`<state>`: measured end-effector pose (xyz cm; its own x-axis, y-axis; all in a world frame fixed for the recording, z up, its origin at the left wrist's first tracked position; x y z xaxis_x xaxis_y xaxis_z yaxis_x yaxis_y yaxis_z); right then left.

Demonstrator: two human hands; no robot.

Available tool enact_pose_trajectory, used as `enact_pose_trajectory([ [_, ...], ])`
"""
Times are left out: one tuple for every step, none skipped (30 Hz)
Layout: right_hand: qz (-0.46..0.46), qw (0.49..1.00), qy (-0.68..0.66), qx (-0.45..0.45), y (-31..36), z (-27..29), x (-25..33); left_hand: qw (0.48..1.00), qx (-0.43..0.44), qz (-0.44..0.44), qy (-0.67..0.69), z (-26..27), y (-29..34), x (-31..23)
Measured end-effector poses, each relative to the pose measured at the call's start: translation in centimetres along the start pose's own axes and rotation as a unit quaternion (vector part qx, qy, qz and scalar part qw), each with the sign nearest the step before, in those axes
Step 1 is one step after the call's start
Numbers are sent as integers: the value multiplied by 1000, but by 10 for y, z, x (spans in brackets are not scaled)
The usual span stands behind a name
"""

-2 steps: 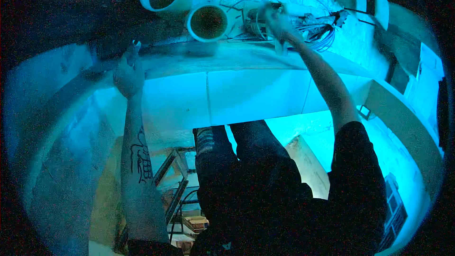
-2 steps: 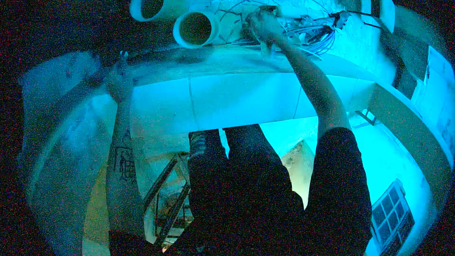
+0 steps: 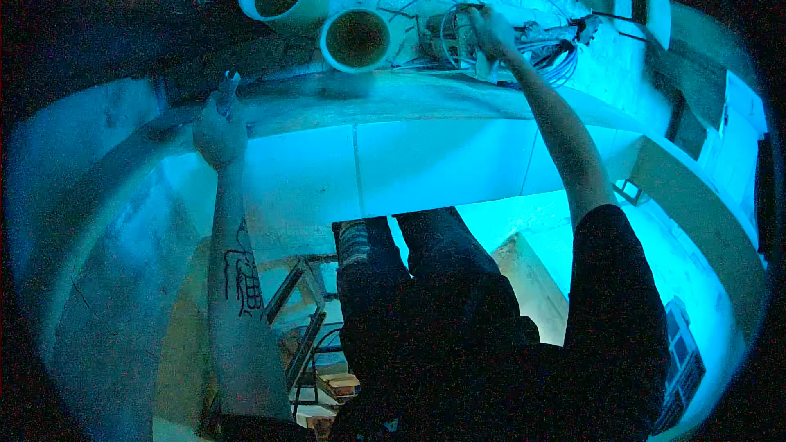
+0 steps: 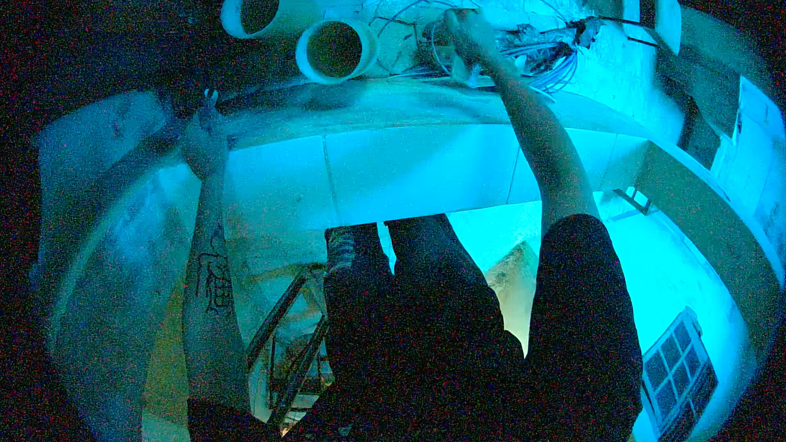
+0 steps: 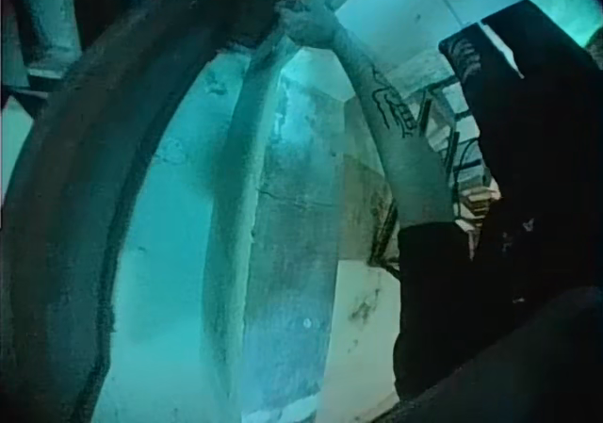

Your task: The person sands the edge of an archway with sandpaper and then scrapes and sands an upper section of a wall.

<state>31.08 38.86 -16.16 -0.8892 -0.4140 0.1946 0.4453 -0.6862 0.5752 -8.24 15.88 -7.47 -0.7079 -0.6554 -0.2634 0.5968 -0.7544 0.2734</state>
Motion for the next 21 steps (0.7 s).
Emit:
enact_pose_trajectory([
  [17,997,72,11,3,-2,2,1000,0,0,-2,-2,-2,7],
  [35,989,144,21,5,-5,5,999,-6,8,-39,-6,-5,17],
  [2,997,72,35,8,-32,-9,997,-13,14,-74,-6,-8,20],
  [-38,998,3,51,14,-62,-29,998,-11,9,-67,-11,-7,13],
  [-14,998,-19,51,12,-67,-28,998,-28,-3,-48,-7,-2,6],
  [12,998,-43,46,5,-67,-23,998,-51,-15,-28,0,-3,0],
  [11,998,-46,51,7,-66,-13,998,-46,-15,-32,4,0,2],
  [10,995,-64,74,7,-66,-4,999,-26,-8,-32,5,1,7],
  [9,993,-76,89,2,-59,-4,1000,-13,-2,-25,2,-3,4],
  [8,994,-73,85,2,-53,-10,1000,-15,-4,-21,0,-3,1],
  [45,996,-35,71,5,-44,-11,1000,-20,-3,-15,-1,-2,-2],
  [84,995,1,53,9,-34,-5,1000,-29,-3,-13,6,-2,-4],
  [33,991,-106,-81,18,-20,-12,999,-32,-6,-10,6,-2,-1],
  [32,990,-103,-86,27,-21,-12,999,-22,-1,-36,3,-3,6],
  [45,994,-60,-82,38,-15,-13,999,-11,3,-52,-4,-5,5],
  [60,995,-20,-80,41,-11,-15,999,-18,0,-43,4,-4,-4],
  [21,991,-27,-127,45,-27,-45,1000,7,19,-3,10,-2,-19],
  [-9,983,-39,-179,43,-36,-70,998,25,39,33,23,2,-28],
  [-33,993,-15,-110,39,-44,-65,996,-46,-62,39,23,3,-17],
  [-70,997,20,-41,51,-50,-65,997,29,22,75,12,3,-14],
  [21,985,109,-132,68,-27,-21,985,94,106,95,19,7,-4],
])
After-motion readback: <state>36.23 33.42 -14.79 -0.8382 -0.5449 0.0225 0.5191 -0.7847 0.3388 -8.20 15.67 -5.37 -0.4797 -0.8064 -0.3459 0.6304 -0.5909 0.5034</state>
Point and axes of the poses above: each hand's wrist, its own y-axis away from the middle knuckle, its own z-axis out of the back of the hand, x = y × z, the point moved 7 cm from there along -y, towards the middle knuckle, and after that the axes turned 5 degrees about x, right-handed, at the moved point
